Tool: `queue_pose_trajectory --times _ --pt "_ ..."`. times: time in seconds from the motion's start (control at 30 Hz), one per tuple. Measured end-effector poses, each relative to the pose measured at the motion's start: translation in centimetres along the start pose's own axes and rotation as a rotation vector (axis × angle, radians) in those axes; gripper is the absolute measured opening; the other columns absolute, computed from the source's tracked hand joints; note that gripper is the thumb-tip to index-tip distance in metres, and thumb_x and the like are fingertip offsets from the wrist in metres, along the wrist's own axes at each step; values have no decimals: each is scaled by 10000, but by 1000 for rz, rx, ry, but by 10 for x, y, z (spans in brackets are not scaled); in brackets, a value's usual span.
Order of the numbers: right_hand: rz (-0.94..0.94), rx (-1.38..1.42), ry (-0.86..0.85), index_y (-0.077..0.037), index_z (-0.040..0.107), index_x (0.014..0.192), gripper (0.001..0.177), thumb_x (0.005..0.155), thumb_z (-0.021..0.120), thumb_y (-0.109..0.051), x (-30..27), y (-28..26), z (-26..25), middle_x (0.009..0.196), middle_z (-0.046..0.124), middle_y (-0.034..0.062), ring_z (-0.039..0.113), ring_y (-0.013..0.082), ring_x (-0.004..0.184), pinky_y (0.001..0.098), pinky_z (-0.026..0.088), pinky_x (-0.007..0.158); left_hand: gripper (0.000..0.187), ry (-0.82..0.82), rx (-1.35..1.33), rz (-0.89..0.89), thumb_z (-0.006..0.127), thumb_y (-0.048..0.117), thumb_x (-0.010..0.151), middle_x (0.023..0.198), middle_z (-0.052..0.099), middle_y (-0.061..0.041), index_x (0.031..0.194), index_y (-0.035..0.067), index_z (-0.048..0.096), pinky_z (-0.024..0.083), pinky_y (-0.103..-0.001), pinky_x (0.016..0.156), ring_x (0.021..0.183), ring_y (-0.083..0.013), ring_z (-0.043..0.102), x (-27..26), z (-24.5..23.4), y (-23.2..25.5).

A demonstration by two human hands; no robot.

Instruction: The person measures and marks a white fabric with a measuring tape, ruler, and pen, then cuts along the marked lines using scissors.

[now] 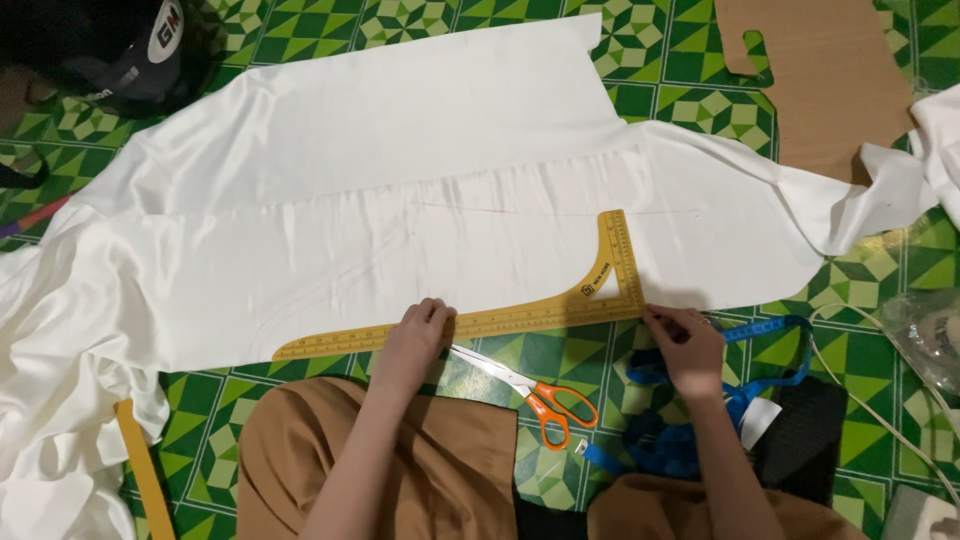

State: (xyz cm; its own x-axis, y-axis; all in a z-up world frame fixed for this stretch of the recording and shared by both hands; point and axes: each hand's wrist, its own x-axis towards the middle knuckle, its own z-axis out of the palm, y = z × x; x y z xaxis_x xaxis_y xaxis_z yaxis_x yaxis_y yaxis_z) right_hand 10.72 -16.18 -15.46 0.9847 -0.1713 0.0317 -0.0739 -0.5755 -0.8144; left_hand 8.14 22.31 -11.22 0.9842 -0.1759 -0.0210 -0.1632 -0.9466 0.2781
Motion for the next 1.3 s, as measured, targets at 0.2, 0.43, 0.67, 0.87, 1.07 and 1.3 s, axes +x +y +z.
queue_pose_trajectory --times 0.2,0.43,0.67,0.87,1.07,1.3 --pt "-13 2 21 -88 792 1116 223 897 787 -132 1 -2 0 894 728 79 632 153 709 293 540 690 367 -13 -53 -18 718 90 837 1182 634 -24 1197 131 660 567 -403 878 1103 -254 632 2 -9 5" --pt "-15 -30 16 -87 795 1102 218 887 794 -127 1 1 0 867 723 88 635 157 697 297 536 685 330 -20 -26 -2 719 149 871 1200 639 -24 1196 129 666 571 -400 858 1100 -247 642 3 -9 5" --pt "-5 11 27 -88 795 1096 210 891 788 -132 -1 -6 -1 855 723 75 631 153 694 296 538 685 369 -60 -16 -18 704 151 864 1234 627 -22 1228 131 655 566 -397 895 1131 -246 627 2 -11 6" --pt "13 8 45 -84 784 1072 199 883 798 -145 0 4 1 829 724 54 644 140 692 298 546 671 355 -68 -20 -49 706 143 877 1249 622 -15 1227 130 648 563 -399 893 1159 -242 620 1 -12 9" --pt "57 24 32 -78 775 1084 234 864 809 -152 0 11 1 793 704 62 638 149 677 300 535 661 390 -16 -49 -8 723 125 838 1240 628 -21 1220 140 647 567 -404 901 1135 -256 632 1 -9 6" --pt "-20 50 36 -70 781 1070 192 886 788 -125 0 0 1 813 694 69 622 161 674 296 531 671 415 -63 -47 -28 740 124 829 1251 629 -28 1233 143 646 560 -417 906 1140 -266 625 2 -13 9"
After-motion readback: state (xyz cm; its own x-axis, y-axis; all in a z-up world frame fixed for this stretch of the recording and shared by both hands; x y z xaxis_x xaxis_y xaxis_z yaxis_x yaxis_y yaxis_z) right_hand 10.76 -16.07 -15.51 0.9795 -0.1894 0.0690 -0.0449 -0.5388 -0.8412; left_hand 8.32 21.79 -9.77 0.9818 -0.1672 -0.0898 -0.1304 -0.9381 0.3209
